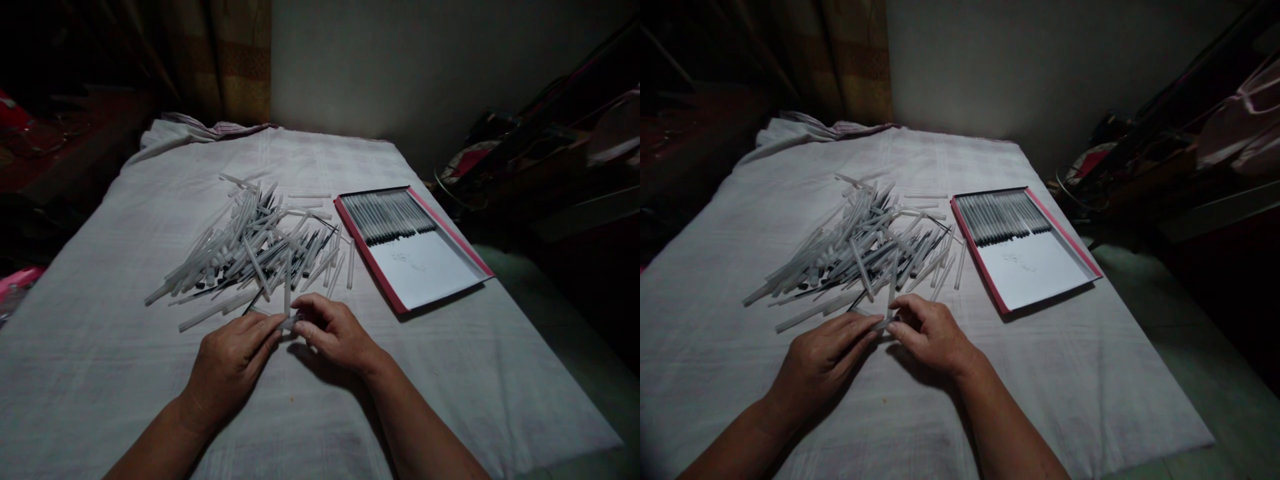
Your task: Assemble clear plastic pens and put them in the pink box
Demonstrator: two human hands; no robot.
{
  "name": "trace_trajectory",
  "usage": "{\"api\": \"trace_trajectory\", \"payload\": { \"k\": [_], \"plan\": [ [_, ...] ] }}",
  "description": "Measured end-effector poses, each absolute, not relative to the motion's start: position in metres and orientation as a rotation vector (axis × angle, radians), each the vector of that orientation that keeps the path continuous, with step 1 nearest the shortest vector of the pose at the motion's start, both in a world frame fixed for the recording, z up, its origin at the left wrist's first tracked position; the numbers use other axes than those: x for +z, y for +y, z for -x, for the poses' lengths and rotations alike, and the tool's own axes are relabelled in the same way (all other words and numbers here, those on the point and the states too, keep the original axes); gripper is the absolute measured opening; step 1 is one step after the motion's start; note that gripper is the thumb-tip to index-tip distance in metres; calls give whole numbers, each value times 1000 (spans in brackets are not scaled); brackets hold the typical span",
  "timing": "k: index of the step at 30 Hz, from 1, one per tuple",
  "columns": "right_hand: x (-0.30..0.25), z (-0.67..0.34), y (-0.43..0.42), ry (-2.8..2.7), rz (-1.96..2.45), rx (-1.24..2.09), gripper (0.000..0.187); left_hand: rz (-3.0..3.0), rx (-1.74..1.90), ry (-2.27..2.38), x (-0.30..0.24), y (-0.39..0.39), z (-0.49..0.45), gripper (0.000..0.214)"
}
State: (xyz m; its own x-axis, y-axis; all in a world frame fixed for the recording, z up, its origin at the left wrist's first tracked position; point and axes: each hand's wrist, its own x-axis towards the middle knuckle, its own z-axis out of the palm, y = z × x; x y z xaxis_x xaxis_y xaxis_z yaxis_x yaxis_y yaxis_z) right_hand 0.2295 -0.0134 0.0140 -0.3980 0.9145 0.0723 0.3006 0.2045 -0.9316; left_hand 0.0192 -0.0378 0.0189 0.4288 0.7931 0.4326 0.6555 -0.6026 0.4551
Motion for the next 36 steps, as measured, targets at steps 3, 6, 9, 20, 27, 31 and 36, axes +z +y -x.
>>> {"api": "trace_trajectory", "payload": {
  "k": [3,6,9,20,27,31,36],
  "plan": [
    [15,-228,-14,-1873,1076,1205,22,-2469,917,1246,20,-38,-19,19],
    [17,-230,-11,-1844,1134,1197,18,-2500,906,1304,20,-35,-16,19],
    [18,-236,-7,-1694,1229,1217,18,-2511,925,1385,20,-30,-8,21],
    [21,-241,-3,-1417,1316,1482,24,-2467,971,1408,21,-22,0,23],
    [14,-249,3,-1329,1350,1407,33,-2385,1067,1767,22,-8,29,26],
    [13,-248,4,-1341,1354,1335,29,-2233,1006,2155,21,1,49,28],
    [13,-247,4,-1371,1351,1328,26,-2319,710,2262,12,7,53,33]
  ]
}}
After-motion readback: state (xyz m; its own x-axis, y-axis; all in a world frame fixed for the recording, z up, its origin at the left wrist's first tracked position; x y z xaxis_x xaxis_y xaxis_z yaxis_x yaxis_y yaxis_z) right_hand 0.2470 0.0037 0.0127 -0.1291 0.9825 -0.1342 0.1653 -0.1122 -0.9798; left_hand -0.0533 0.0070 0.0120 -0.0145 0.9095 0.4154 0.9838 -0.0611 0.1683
